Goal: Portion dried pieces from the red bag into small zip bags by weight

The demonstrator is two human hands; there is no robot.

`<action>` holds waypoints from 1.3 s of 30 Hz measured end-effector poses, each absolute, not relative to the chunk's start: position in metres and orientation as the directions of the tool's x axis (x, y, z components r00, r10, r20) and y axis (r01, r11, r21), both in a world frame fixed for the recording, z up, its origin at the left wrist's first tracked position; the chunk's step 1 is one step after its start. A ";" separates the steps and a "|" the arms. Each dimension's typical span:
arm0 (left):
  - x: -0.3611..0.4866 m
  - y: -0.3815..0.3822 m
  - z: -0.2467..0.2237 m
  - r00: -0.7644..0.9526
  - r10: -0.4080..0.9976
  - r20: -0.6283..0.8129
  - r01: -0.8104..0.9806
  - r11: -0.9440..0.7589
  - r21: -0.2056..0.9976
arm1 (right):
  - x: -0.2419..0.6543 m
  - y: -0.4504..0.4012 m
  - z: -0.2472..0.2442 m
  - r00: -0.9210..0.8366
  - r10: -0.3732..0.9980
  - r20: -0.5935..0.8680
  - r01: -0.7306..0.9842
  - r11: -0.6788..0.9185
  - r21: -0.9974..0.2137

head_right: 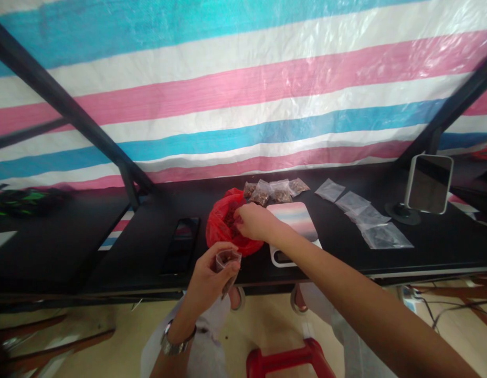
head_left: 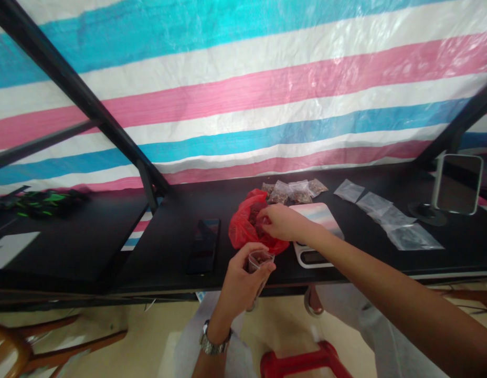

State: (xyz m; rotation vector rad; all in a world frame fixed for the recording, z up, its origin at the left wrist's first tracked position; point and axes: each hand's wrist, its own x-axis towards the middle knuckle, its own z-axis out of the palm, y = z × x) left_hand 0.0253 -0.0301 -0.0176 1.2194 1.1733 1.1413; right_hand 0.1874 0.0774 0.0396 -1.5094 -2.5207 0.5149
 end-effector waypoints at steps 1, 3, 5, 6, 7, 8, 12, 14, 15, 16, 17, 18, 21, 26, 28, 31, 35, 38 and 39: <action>0.024 -0.029 -0.018 0.058 0.998 -0.023 -0.009 0.024 1.000 | 0.185 0.077 0.038 -0.482 0.875 -0.044 0.822 0.434 -0.369; 0.023 -0.028 -0.018 0.048 0.999 -0.016 -0.019 0.017 1.000 | 0.182 0.077 0.034 -0.475 0.879 -0.039 0.832 0.435 -0.344; 0.022 -0.027 -0.018 0.047 0.999 -0.011 -0.019 0.011 1.000 | 0.182 0.077 0.032 -0.458 0.888 -0.024 0.853 0.432 -0.291; 0.022 -0.027 -0.017 0.049 0.999 -0.011 -0.019 0.012 1.000 | 0.183 0.077 0.032 -0.450 0.893 -0.016 0.864 0.431 -0.260; 0.021 -0.027 -0.017 0.053 0.998 -0.016 -0.023 0.017 1.000 | 0.184 0.077 0.032 -0.442 0.897 -0.009 0.874 0.428 -0.230; 0.021 -0.027 -0.017 0.061 0.998 -0.024 -0.030 0.026 0.999 | 0.185 0.077 0.033 -0.435 0.901 -0.005 0.882 0.424 -0.206; 0.021 -0.028 -0.018 0.091 0.995 -0.052 -0.072 0.059 0.996 | 0.192 0.073 0.037 -0.431 0.901 -0.042 0.883 0.412 -0.227; 0.021 -0.027 -0.019 0.088 0.995 -0.045 -0.081 0.053 0.995 | 0.193 0.071 0.039 -0.423 0.902 -0.087 0.877 0.384 -0.290; 0.021 -0.027 -0.019 0.085 0.996 -0.040 -0.082 0.047 0.995 | 0.193 0.071 0.039 -0.422 0.900 -0.110 0.871 0.369 -0.325; 0.022 -0.026 -0.019 0.083 0.996 -0.036 -0.086 0.043 0.995 | 0.193 0.070 0.039 -0.424 0.897 -0.128 0.863 0.357 -0.358; 0.022 -0.026 -0.019 0.080 0.996 -0.032 -0.093 0.040 0.995 | 0.193 0.070 0.038 -0.429 0.893 -0.135 0.852 0.350 -0.389; 0.022 -0.025 -0.019 0.078 0.997 -0.029 -0.101 0.037 0.994 | 0.193 0.070 0.037 -0.439 0.889 -0.131 0.838 0.353 -0.417; 0.022 -0.022 -0.018 0.048 0.999 -0.015 -0.104 0.020 0.994 | 0.195 0.068 0.032 -0.463 0.881 -0.094 0.801 0.371 -0.471; 0.014 -0.020 -0.017 -0.024 1.000 -0.001 -0.065 0.000 0.998 | 0.196 0.064 0.024 -0.481 0.875 -0.059 0.796 0.407 -0.449; 0.010 -0.020 -0.016 -0.033 0.999 -0.004 -0.058 0.002 0.998 | 0.194 0.065 0.022 -0.452 0.891 -0.027 0.821 0.404 -0.403; 0.005 -0.020 -0.015 -0.005 1.000 -0.022 -0.043 0.022 0.999 | 0.192 0.069 0.020 -0.390 0.921 0.013 0.856 0.367 -0.364; -0.001 -0.021 -0.016 0.068 0.998 0.001 -0.017 0.000 1.000 | 0.195 0.073 0.023 -0.360 0.931 0.057 0.833 0.348 -0.430; -0.002 -0.023 -0.020 0.164 0.986 -0.019 -0.022 0.023 0.999 | 0.201 0.072 0.025 -0.425 0.902 0.081 0.790 0.413 -0.453; -0.002 -0.024 -0.021 0.197 0.980 -0.038 -0.026 0.044 0.999 | 0.204 0.070 0.026 -0.440 0.895 0.076 0.791 0.426 -0.438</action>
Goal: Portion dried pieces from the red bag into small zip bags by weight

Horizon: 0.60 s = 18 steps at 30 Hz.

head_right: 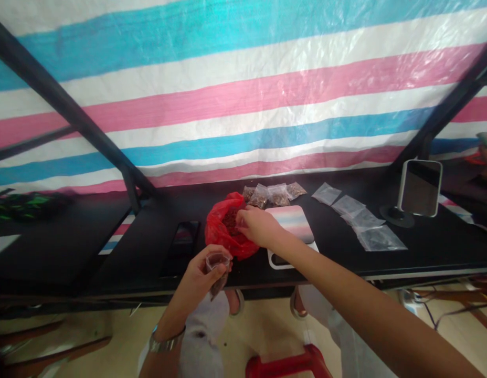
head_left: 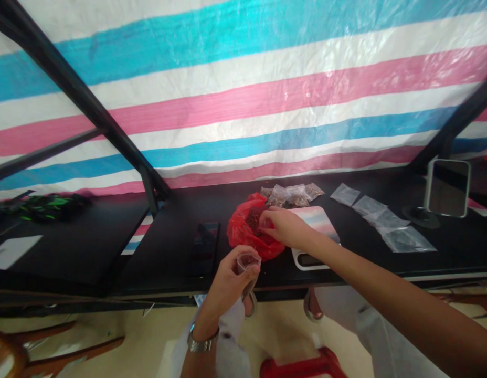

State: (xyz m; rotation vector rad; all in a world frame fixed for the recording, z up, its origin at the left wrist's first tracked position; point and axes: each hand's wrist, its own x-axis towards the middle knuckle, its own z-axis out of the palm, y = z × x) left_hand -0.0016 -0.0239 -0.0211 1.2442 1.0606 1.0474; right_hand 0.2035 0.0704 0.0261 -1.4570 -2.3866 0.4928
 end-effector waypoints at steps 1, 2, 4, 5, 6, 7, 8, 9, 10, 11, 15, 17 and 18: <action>0.000 -0.025 -0.022 0.223 0.973 -0.059 -0.026 0.067 0.997 | 0.206 0.069 0.027 -0.449 0.891 0.063 0.798 0.432 -0.420; 0.001 -0.026 -0.023 0.239 0.968 -0.078 -0.023 0.086 0.996 | 0.207 0.067 0.029 -0.457 0.888 0.048 0.803 0.435 -0.407; 0.005 -0.027 -0.022 0.252 0.962 -0.101 -0.014 0.109 0.994 | 0.211 0.063 0.034 -0.485 0.874 0.024 0.793 0.451 -0.408; 0.007 -0.027 -0.022 0.254 0.961 -0.106 -0.014 0.114 0.993 | 0.212 0.059 0.037 -0.502 0.865 0.020 0.779 0.462 -0.423; 0.009 -0.027 -0.021 0.257 0.960 -0.109 -0.017 0.118 0.993 | 0.213 0.056 0.041 -0.516 0.856 0.022 0.763 0.472 -0.442; 0.011 -0.026 -0.020 0.256 0.960 -0.109 -0.023 0.118 0.993 | 0.215 0.051 0.045 -0.527 0.849 0.023 0.750 0.478 -0.457; 0.011 -0.026 -0.019 0.251 0.962 -0.103 -0.033 0.115 0.993 | 0.216 0.046 0.048 -0.535 0.844 0.019 0.742 0.481 -0.466; 0.011 -0.025 -0.018 0.242 0.966 -0.095 -0.047 0.110 0.993 | 0.217 0.040 0.052 -0.544 0.839 0.005 0.740 0.482 -0.469; 0.011 -0.024 -0.016 0.227 0.970 -0.085 -0.065 0.102 0.993 | 0.218 0.034 0.054 -0.555 0.832 -0.017 0.739 0.484 -0.468; 0.010 -0.024 -0.015 0.208 0.975 -0.073 -0.084 0.092 0.992 | 0.219 0.028 0.056 -0.568 0.822 -0.044 0.740 0.487 -0.465; 0.004 -0.023 -0.012 0.147 0.989 -0.032 -0.136 0.052 0.989 | 0.223 0.013 0.055 -0.595 0.793 -0.129 0.747 0.487 -0.453; 0.000 -0.024 -0.013 0.144 0.989 -0.031 -0.150 0.053 0.987 | 0.224 0.015 0.052 -0.589 0.799 -0.121 0.743 0.477 -0.469; -0.001 -0.025 -0.014 0.148 0.988 -0.038 -0.156 0.061 0.986 | 0.224 0.017 0.051 -0.576 0.812 -0.097 0.742 0.470 -0.478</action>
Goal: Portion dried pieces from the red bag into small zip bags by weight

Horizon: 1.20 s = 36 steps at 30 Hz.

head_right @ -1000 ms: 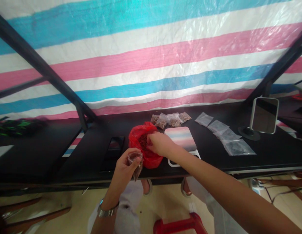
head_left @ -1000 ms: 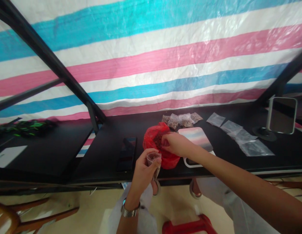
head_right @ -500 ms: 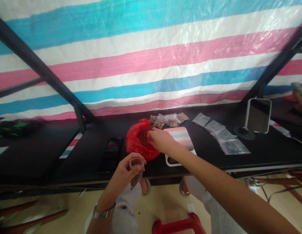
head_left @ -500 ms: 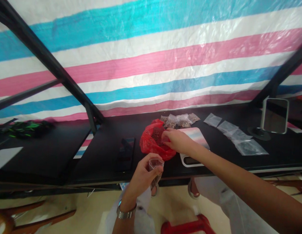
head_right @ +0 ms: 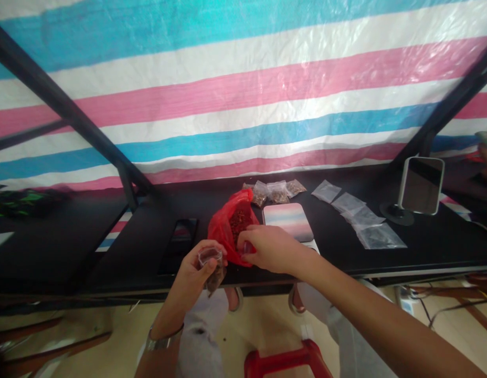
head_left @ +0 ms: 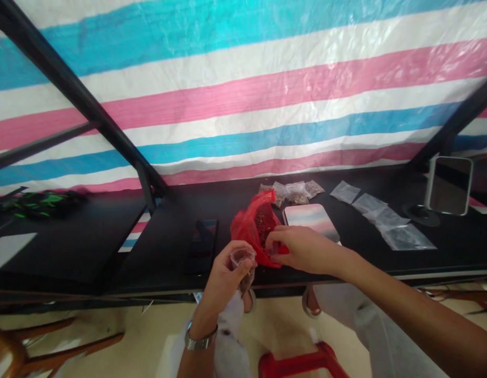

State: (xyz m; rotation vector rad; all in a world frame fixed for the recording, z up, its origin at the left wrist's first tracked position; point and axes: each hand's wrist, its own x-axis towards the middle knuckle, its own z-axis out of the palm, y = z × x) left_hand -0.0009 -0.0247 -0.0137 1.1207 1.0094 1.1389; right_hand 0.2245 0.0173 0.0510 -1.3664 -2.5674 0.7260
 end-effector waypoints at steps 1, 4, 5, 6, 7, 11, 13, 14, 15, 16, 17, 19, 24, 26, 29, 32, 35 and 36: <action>-0.002 -0.025 -0.015 0.156 0.987 -0.046 -0.161 0.071 0.984 | 0.224 0.021 0.050 -0.553 0.831 -0.061 0.746 0.461 -0.480; -0.003 -0.026 -0.017 0.178 0.982 -0.057 -0.171 0.088 0.981 | 0.218 0.034 0.047 -0.438 0.898 0.043 0.818 0.417 -0.397; -0.002 -0.026 -0.018 0.184 0.981 -0.053 -0.175 0.086 0.981 | 0.215 0.038 0.046 -0.411 0.910 0.051 0.847 0.402 -0.348; -0.001 -0.026 -0.019 0.188 0.981 -0.050 -0.179 0.085 0.980 | 0.213 0.040 0.044 -0.398 0.916 0.041 0.869 0.391 -0.302; 0.001 -0.025 -0.020 0.188 0.981 -0.047 -0.183 0.082 0.980 | 0.211 0.042 0.042 -0.390 0.920 0.021 0.885 0.381 -0.267; 0.013 -0.023 -0.021 0.150 0.987 -0.059 -0.200 0.088 0.976 | 0.209 0.048 0.030 -0.353 0.935 -0.030 0.896 0.329 -0.297; 0.019 -0.022 -0.021 0.122 0.991 -0.062 -0.228 0.089 0.970 | 0.212 0.051 0.026 -0.352 0.935 -0.037 0.869 0.312 -0.383; 0.021 -0.021 -0.021 0.104 0.993 -0.062 -0.249 0.086 0.965 | 0.213 0.053 0.024 -0.361 0.932 -0.037 0.848 0.311 -0.429; 0.022 -0.020 -0.021 0.078 0.995 -0.057 -0.278 0.077 0.958 | 0.214 0.055 0.023 -0.368 0.929 -0.033 0.827 0.311 -0.469; 0.023 -0.019 -0.021 0.045 0.998 -0.053 -0.312 0.065 0.948 | 0.215 0.056 0.022 -0.371 0.928 -0.033 0.809 0.306 -0.502; 0.023 -0.018 -0.021 0.010 0.999 -0.052 -0.349 0.052 0.936 | 0.216 0.056 0.021 -0.371 0.928 -0.038 0.793 0.295 -0.532; 0.023 -0.016 -0.020 -0.053 0.997 -0.062 -0.420 0.034 0.907 | 0.215 0.056 0.021 -0.360 0.931 -0.066 0.766 0.254 -0.591; 0.019 -0.015 -0.019 -0.050 0.996 -0.080 -0.463 0.048 0.885 | 0.211 0.049 0.023 -0.301 0.949 -0.098 0.709 0.154 -0.689; 0.018 -0.016 -0.020 -0.032 0.996 -0.078 -0.455 0.054 0.889 | 0.209 0.048 0.024 -0.315 0.945 -0.091 0.695 0.164 -0.700; 0.017 -0.016 -0.019 -0.046 0.997 -0.069 -0.459 0.040 0.888 | 0.205 0.048 0.027 -0.357 0.929 -0.100 0.701 0.195 -0.686; 0.016 -0.015 -0.019 -0.065 0.996 -0.055 -0.455 0.019 0.890 | 0.200 0.048 0.030 -0.356 0.928 -0.111 0.725 0.200 -0.659; 0.015 -0.014 -0.020 -0.056 0.997 -0.051 -0.443 0.022 0.896 | 0.196 0.049 0.031 -0.355 0.928 -0.113 0.715 0.191 -0.673; 0.015 -0.014 -0.021 -0.057 0.997 -0.048 -0.431 0.019 0.902 | 0.195 0.050 0.032 -0.361 0.925 -0.120 0.705 0.187 -0.684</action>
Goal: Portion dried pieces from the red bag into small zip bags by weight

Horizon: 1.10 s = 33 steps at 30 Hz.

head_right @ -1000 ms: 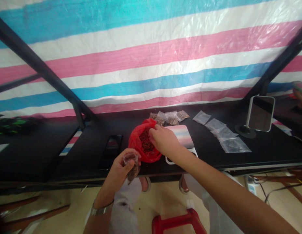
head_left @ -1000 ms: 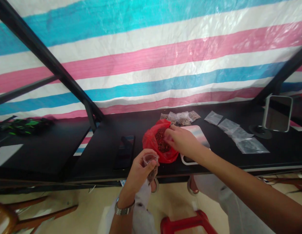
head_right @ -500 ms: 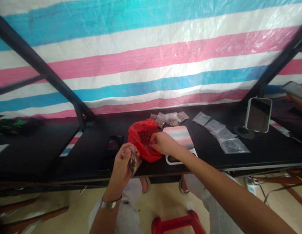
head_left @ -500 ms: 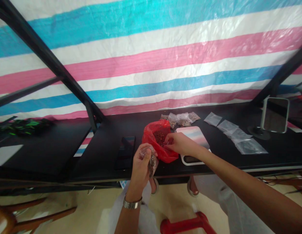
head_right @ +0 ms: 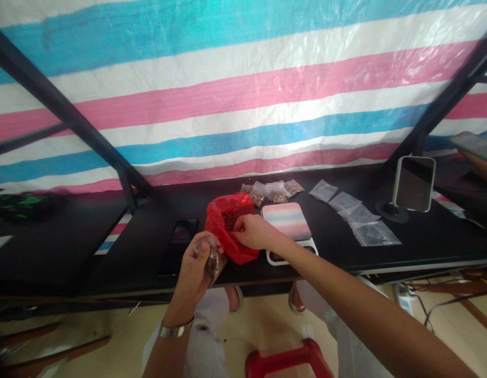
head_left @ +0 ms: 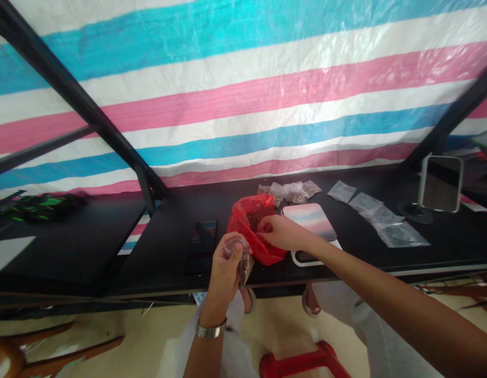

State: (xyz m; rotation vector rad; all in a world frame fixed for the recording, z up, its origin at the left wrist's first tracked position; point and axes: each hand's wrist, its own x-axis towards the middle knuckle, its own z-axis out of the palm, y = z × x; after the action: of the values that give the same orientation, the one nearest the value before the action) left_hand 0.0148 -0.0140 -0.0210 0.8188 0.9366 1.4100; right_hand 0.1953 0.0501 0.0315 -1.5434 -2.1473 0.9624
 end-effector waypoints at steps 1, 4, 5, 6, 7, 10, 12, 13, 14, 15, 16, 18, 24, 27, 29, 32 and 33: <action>0.014 -0.014 -0.022 -0.063 0.997 -0.042 -0.412 0.013 0.911 | 0.195 0.051 0.031 -0.364 0.923 -0.127 0.697 0.180 -0.695; 0.015 -0.013 -0.024 -0.085 0.996 -0.024 -0.339 -0.007 0.941 | 0.194 0.052 0.029 -0.340 0.931 -0.129 0.708 0.164 -0.687; 0.016 -0.012 -0.025 -0.091 0.996 -0.022 -0.319 -0.008 0.948 | 0.194 0.053 0.028 -0.328 0.937 -0.121 0.718 0.164 -0.676; 0.016 -0.012 -0.025 -0.097 0.995 -0.021 -0.303 -0.010 0.953 | 0.193 0.053 0.028 -0.314 0.943 -0.109 0.727 0.166 -0.666; 0.017 -0.011 -0.024 -0.105 0.994 -0.019 -0.289 -0.013 0.957 | 0.192 0.054 0.027 -0.304 0.948 -0.099 0.734 0.167 -0.659; 0.019 -0.009 -0.022 -0.143 0.990 0.006 -0.237 -0.040 0.971 | 0.190 0.057 0.029 -0.261 0.960 -0.097 0.754 0.140 -0.642; 0.018 -0.008 -0.021 -0.172 0.985 0.034 -0.190 -0.067 0.980 | 0.190 0.058 0.030 -0.234 0.966 -0.105 0.764 0.116 -0.635; 0.017 -0.007 -0.020 -0.184 0.982 0.049 -0.163 -0.079 0.983 | 0.190 0.059 0.030 -0.227 0.968 -0.105 0.763 0.111 -0.637; 0.015 -0.006 -0.021 -0.193 0.979 0.063 -0.137 -0.091 0.986 | 0.191 0.060 0.030 -0.226 0.969 -0.102 0.755 0.108 -0.647; 0.013 -0.006 -0.021 -0.198 0.977 0.076 -0.111 -0.099 0.989 | 0.192 0.061 0.030 -0.226 0.969 -0.097 0.739 0.106 -0.665; 0.012 -0.006 -0.021 -0.199 0.976 0.087 -0.087 -0.106 0.991 | 0.193 0.062 0.030 -0.220 0.971 -0.090 0.721 0.099 -0.686; 0.009 -0.007 -0.023 -0.188 0.977 0.103 -0.041 -0.113 0.993 | 0.196 0.063 0.030 -0.194 0.978 -0.077 0.679 0.077 -0.730; 0.012 -0.008 -0.027 -0.161 0.980 0.113 -0.023 -0.118 0.993 | 0.203 0.060 0.040 -0.178 0.984 -0.029 0.497 0.064 -0.865; 0.016 -0.008 -0.027 -0.158 0.981 0.110 -0.035 -0.117 0.993 | 0.200 0.049 0.048 -0.218 0.974 0.063 0.432 0.154 -0.889; 0.018 -0.008 -0.027 -0.141 0.984 0.113 -0.045 -0.120 0.992 | 0.194 0.039 0.053 -0.259 0.957 0.127 0.424 0.231 -0.876; 0.020 -0.007 -0.028 -0.118 0.987 0.113 -0.073 -0.123 0.990 | 0.185 0.025 0.056 -0.343 0.907 0.242 0.452 0.386 -0.804; 0.020 -0.007 -0.029 -0.115 0.987 0.112 -0.080 -0.122 0.989 | 0.182 0.021 0.056 -0.380 0.880 0.287 0.466 0.450 -0.762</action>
State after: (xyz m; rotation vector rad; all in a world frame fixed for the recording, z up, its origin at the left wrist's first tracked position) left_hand 0.0197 -0.0069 -0.0287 1.1754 1.1668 1.4179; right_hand 0.1820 0.0212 0.0564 -1.1228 -2.0108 0.7657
